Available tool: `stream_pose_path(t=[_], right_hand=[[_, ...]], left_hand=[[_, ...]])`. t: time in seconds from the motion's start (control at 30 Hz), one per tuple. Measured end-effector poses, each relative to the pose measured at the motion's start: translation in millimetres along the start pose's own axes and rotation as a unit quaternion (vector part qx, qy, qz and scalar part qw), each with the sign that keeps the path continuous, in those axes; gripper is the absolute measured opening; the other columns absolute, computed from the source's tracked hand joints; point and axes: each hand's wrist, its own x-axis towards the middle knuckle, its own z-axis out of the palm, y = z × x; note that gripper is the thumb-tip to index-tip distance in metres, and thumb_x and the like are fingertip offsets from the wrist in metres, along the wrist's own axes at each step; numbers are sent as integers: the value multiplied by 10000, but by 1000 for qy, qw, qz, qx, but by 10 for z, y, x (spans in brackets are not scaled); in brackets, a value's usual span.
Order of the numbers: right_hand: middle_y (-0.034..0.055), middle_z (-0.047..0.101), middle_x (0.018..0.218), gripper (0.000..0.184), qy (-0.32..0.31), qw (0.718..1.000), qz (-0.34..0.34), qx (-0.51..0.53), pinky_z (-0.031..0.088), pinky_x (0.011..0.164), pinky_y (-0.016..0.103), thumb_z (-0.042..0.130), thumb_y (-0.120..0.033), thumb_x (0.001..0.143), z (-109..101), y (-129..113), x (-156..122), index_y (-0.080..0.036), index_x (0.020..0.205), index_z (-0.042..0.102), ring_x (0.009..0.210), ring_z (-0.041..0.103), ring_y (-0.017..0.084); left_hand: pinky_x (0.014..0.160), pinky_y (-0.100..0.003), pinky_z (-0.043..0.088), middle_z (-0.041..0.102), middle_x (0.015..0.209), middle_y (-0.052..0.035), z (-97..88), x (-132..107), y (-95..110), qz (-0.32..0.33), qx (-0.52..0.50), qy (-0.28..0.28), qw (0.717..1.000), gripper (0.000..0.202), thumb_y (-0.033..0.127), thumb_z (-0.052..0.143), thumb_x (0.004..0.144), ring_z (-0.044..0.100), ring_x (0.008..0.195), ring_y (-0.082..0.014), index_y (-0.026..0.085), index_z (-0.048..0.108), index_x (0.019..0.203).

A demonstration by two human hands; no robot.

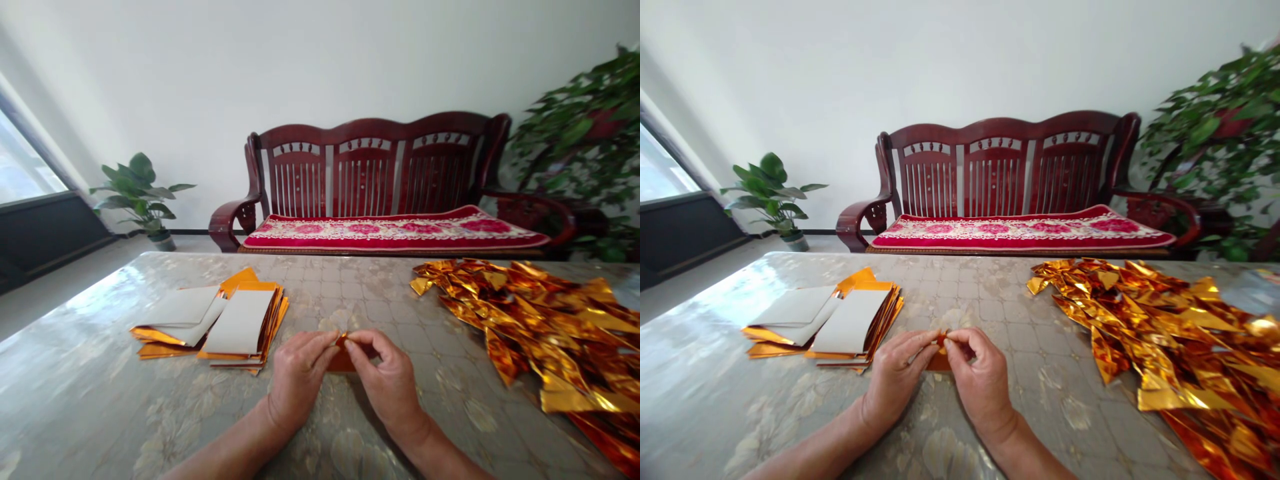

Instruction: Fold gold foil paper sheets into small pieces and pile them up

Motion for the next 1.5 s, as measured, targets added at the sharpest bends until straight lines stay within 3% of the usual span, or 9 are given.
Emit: stream_pose_path(t=[0.13,0.43,0.63,0.97,1.37,1.5], right_hand=[[15,715,752,101,0,1000,15,15,526,644,241,633,-268,849,4,-5,0,-216,795,700,672,659,158],[37,751,809,124,-54,993,85,61,545,717,282,645,-283,833,41,64,-5,-207,819,742,748,695,193],[26,728,774,133,-34,998,41,42,537,688,264,626,-271,847,24,39,-3,-212,788,729,716,675,178],[-1,677,754,115,-15,999,-34,31,515,675,229,633,-219,868,5,42,-12,-232,787,713,712,648,146],[-9,666,780,135,-56,998,-6,0,486,713,241,602,-221,893,10,78,-28,-237,791,689,751,636,146],[-12,650,804,16,-35,998,5,-43,468,669,250,656,-237,848,-13,98,-16,-237,843,672,741,616,152]], left_hand=[[750,-262,556,770,933,-49,-8,-7,8,15,11,-8,1000,186,285,599,941,704,792,-162,227,730,1059],[737,-253,564,776,911,-20,18,-27,-16,-18,12,-16,1000,161,265,622,924,714,779,-158,242,740,1031],[723,-256,551,770,892,-42,-8,-10,29,23,33,-24,999,196,272,576,952,705,749,-159,225,723,1075],[708,-258,517,759,843,-32,-12,3,82,27,45,-34,998,174,254,570,956,696,736,-162,217,717,1042],[667,-263,454,721,734,-9,-47,42,71,9,52,-65,996,159,195,574,929,664,684,-157,224,729,909],[697,-272,444,730,772,1,-42,50,55,-6,51,-68,996,144,184,597,907,665,718,-161,242,729,906]])
